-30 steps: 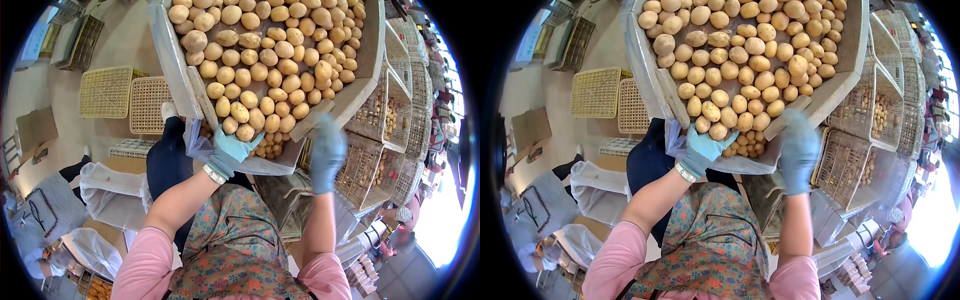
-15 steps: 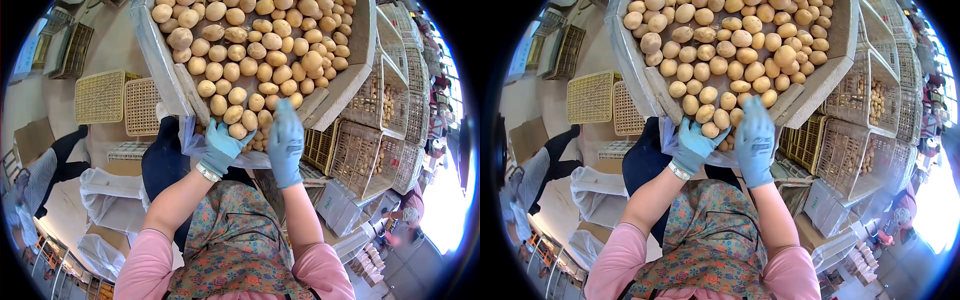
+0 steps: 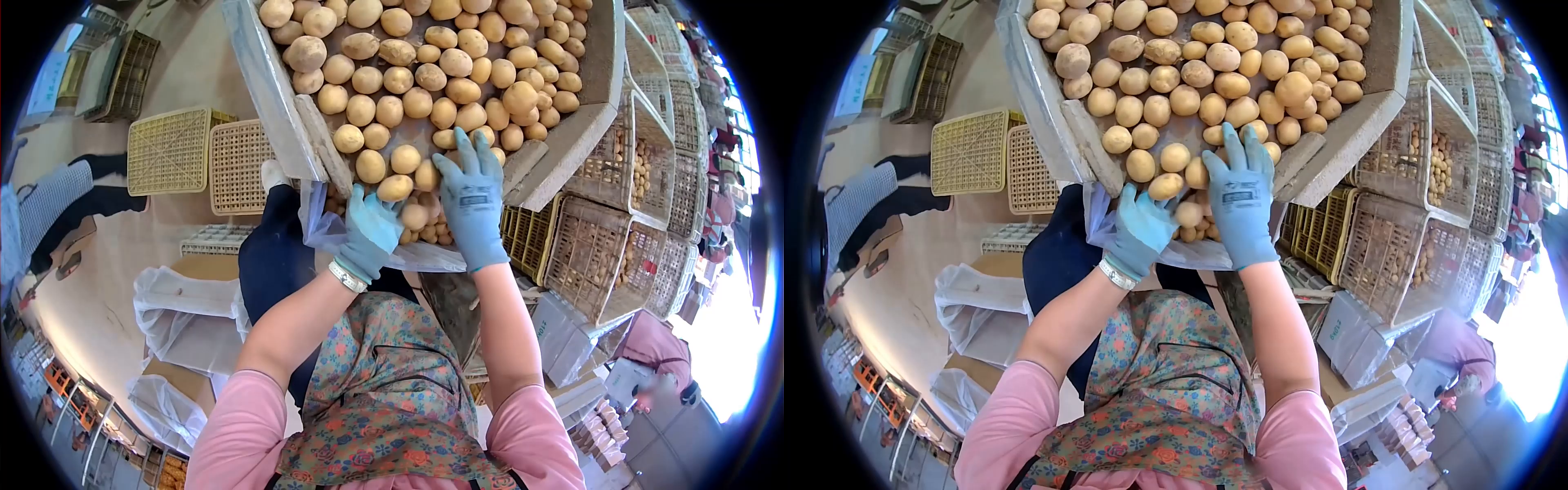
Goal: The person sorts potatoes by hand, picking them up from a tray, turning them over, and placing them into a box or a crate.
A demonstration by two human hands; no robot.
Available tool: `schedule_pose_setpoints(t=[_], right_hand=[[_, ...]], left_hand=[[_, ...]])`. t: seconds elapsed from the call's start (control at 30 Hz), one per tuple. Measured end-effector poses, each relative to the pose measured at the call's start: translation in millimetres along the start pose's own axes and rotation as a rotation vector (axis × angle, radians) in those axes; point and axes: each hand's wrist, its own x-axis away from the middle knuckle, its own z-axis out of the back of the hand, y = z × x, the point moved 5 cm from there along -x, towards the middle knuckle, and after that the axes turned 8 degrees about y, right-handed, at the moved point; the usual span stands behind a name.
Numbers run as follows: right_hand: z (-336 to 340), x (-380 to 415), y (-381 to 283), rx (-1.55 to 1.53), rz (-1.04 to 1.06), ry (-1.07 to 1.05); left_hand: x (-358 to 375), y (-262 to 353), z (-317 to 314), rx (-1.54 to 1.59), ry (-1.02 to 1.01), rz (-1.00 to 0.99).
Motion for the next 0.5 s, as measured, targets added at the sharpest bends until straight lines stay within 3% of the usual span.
schedule_pose_setpoints(t=[0.1,0.17,0.2,0.3,0.33,0.37,0.4,0.43,0.5], right_hand=[[18,5,-21,-0.033,-0.031,0.137],[7,13,-54,-0.318,0.022,-0.186],[-1,18,-60,-0.318,0.02,-0.186],[-21,34,-60,-0.114,0.037,-0.194],[-25,33,-53,-0.211,-0.011,-0.204],[-24,28,-48,-0.31,-0.064,-0.214],[-16,26,-43,-0.492,-0.087,-0.172],[-8,29,-43,-0.488,-0.088,-0.169],[13,39,-42,-1.452,-0.858,-0.265]], left_hand=[[2,-9,14,0.026,0.075,0.138],[-10,-2,31,-1.261,-0.207,-0.449],[-7,1,29,-1.262,-0.207,-0.446],[-5,-8,22,0.143,-0.191,0.303],[-9,-10,21,0.149,-0.348,0.227],[-9,-11,23,0.144,-0.351,0.226],[-9,-7,23,-0.302,-0.42,-0.029],[-9,-5,21,-0.741,-0.474,-0.291],[-15,-8,28,-0.814,-0.455,-0.361]])
